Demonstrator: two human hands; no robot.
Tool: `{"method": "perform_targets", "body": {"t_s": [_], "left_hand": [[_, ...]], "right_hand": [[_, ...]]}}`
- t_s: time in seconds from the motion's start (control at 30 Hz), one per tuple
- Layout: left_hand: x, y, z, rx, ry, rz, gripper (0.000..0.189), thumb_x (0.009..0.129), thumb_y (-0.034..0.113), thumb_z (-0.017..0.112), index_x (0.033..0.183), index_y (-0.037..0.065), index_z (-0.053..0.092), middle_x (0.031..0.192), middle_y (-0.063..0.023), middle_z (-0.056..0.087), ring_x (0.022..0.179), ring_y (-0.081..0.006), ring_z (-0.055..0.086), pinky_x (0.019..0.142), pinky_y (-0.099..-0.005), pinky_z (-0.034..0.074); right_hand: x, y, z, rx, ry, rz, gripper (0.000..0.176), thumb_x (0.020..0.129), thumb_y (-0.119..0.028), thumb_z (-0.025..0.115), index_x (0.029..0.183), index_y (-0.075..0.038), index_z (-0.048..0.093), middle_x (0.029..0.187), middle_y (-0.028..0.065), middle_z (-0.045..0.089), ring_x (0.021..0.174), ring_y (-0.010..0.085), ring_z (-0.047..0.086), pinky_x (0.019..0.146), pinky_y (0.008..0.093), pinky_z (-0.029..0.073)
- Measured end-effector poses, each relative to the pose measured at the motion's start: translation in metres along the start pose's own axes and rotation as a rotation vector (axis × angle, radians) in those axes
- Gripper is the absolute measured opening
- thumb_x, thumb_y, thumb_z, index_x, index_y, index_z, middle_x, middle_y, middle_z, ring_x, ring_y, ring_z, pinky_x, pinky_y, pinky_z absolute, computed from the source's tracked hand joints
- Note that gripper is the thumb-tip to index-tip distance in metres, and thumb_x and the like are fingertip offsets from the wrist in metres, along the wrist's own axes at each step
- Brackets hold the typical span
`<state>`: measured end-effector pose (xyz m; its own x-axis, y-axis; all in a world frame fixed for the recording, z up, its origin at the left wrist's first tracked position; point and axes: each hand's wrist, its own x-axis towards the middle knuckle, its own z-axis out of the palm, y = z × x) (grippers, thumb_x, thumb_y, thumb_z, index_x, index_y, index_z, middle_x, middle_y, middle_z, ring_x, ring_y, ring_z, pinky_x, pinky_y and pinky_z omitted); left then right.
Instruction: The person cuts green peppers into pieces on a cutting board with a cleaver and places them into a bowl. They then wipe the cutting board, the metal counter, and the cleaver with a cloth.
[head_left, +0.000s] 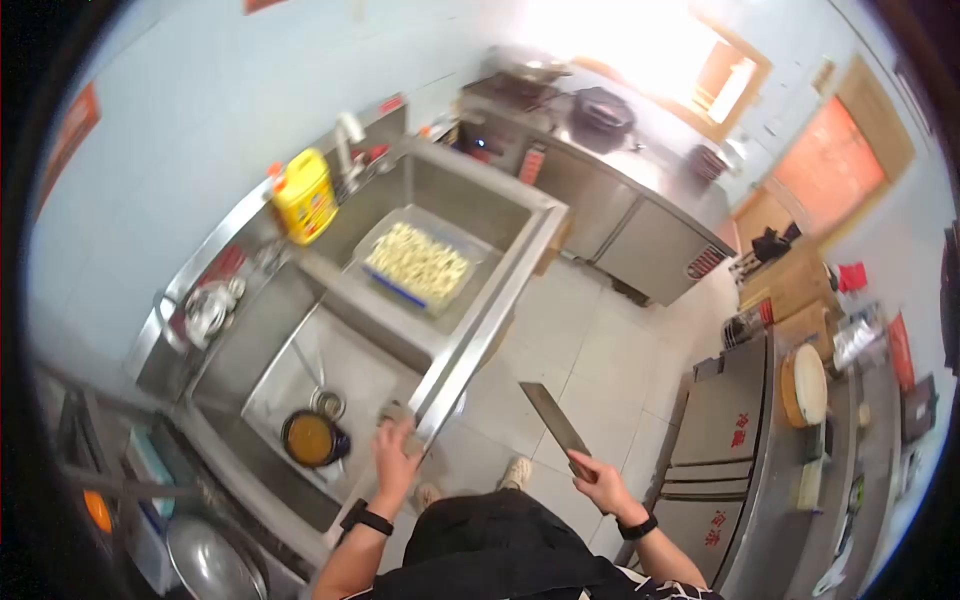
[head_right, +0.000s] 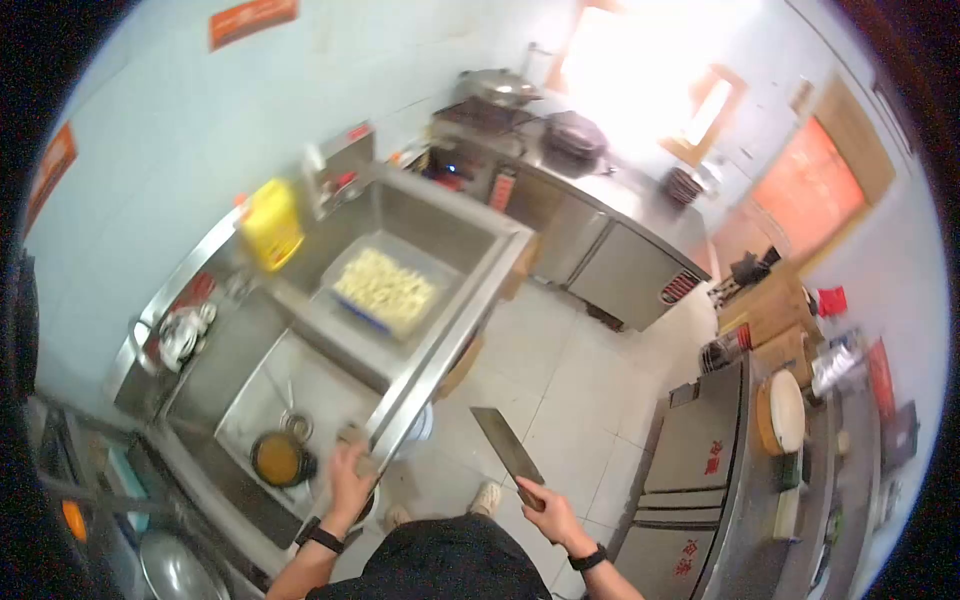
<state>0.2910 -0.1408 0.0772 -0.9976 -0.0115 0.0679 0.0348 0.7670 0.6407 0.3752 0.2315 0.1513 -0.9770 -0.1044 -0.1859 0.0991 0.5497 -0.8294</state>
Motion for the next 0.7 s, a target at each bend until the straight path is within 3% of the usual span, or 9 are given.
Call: {"method": "perform_targets", "body": {"t_s": [0.07, 0.1, 0.17, 0.27, 0.37, 0.43, 0.53, 0.63, 0.7], "left_hand": [[0.018, 0.023, 0.024, 0.202, -0.071, 0.036, 0.062, 0.065, 0.011, 0.073, 0.123, 0.019, 0.052, 0.126, -0.0161, 0.043, 0.114, -0.0376, 0.041, 0.097, -0.0467, 0.033], [0.028, 0.034, 0.035, 0.408, -0.127, 0.032, 0.065, 0.065, 0.012, 0.074, 0.125, 0.021, 0.05, 0.129, -0.0156, 0.042, 0.115, -0.0371, 0.04, 0.097, -0.0464, 0.033], [0.065, 0.036, 0.057, 0.399, -0.144, 0.066, 0.068, 0.063, 0.013, 0.076, 0.125, 0.025, 0.05, 0.13, -0.0149, 0.041, 0.119, -0.0353, 0.038, 0.099, -0.0444, 0.033], [0.145, 0.044, 0.099, 0.464, -0.138, 0.167, 0.071, 0.06, 0.015, 0.079, 0.124, 0.021, 0.048, 0.13, -0.0151, 0.041, 0.121, -0.0343, 0.038, 0.099, -0.0446, 0.033], [0.213, 0.053, 0.142, 0.47, -0.139, 0.267, 0.075, 0.058, 0.016, 0.079, 0.125, 0.017, 0.044, 0.129, -0.0158, 0.041, 0.121, -0.0343, 0.039, 0.098, -0.0455, 0.033], [0.258, 0.075, 0.172, 0.494, -0.098, 0.202, 0.073, 0.06, 0.013, 0.077, 0.124, 0.017, 0.045, 0.128, -0.0154, 0.042, 0.124, -0.0329, 0.037, 0.101, -0.0454, 0.032], [0.323, 0.024, 0.195, 0.354, -0.092, 0.26, 0.067, 0.061, 0.006, 0.074, 0.122, 0.016, 0.047, 0.126, -0.0167, 0.045, 0.123, -0.0339, 0.038, 0.101, -0.0456, 0.032], [0.385, -0.002, 0.224, -0.018, -0.103, 0.069, 0.053, 0.068, 0.002, 0.066, 0.118, 0.013, 0.051, 0.117, -0.0155, 0.053, 0.111, -0.0316, 0.051, 0.093, -0.0444, 0.043], [0.412, 0.022, 0.236, -0.623, -0.045, -0.082, 0.042, 0.079, 0.009, 0.06, 0.119, 0.008, 0.047, 0.09, -0.0109, 0.058, 0.053, -0.0261, 0.059, 0.042, -0.0329, 0.047]], "right_hand": [[-0.016, 0.012, -0.01, 0.159, 0.087, 0.312, 0.055, 0.077, 0.002, 0.058, 0.129, -0.012, 0.051, 0.105, 0.0044, 0.061, 0.066, 0.008, 0.053, 0.06, 0.0236, 0.047], [-0.022, 0.025, -0.011, 0.175, 0.121, 0.316, 0.055, 0.077, 0.002, 0.058, 0.129, -0.012, 0.051, 0.105, 0.0044, 0.061, 0.066, 0.008, 0.053, 0.06, 0.0236, 0.047], [-0.037, 0.05, -0.016, 0.365, 0.275, 0.384, 0.056, 0.078, 0.001, 0.059, 0.13, -0.014, 0.05, 0.085, -0.0012, 0.058, 0.06, 0.0058, 0.049, 0.055, 0.0216, 0.044], [-0.044, 0.081, -0.031, 0.401, 0.331, 0.499, 0.056, 0.079, -0.002, 0.058, 0.132, -0.016, 0.048, 0.082, 0.0001, 0.059, 0.06, 0.0071, 0.049, 0.056, 0.0229, 0.045], [-0.058, 0.119, -0.04, 0.407, 0.473, 0.55, 0.055, 0.079, -0.007, 0.058, 0.132, -0.018, 0.048, 0.099, 0.0109, 0.064, 0.072, 0.0145, 0.058, 0.069, 0.0292, 0.049], [-0.063, 0.147, -0.05, 0.336, 0.597, 0.398, 0.054, 0.079, -0.009, 0.058, 0.132, -0.019, 0.048, 0.104, 0.0131, 0.064, 0.079, 0.0177, 0.061, 0.074, 0.0303, 0.049], [-0.082, 0.158, -0.049, 0.417, 0.665, 0.485, 0.054, 0.079, -0.009, 0.059, 0.131, -0.02, 0.048, 0.109, 0.0146, 0.063, 0.087, 0.0208, 0.062, 0.079, 0.0311, 0.049], [-0.109, 0.178, -0.07, 0.481, 0.809, 0.554, 0.055, 0.08, -0.004, 0.058, 0.131, -0.018, 0.048, 0.109, 0.0076, 0.062, 0.091, 0.0135, 0.057, 0.082, 0.0278, 0.046], [-0.119, 0.189, -0.082, 0.54, 0.88, 0.618, 0.054, 0.08, -0.002, 0.058, 0.131, -0.017, 0.049, 0.108, 0.005, 0.061, 0.086, 0.0105, 0.055, 0.078, 0.0257, 0.047]]}}
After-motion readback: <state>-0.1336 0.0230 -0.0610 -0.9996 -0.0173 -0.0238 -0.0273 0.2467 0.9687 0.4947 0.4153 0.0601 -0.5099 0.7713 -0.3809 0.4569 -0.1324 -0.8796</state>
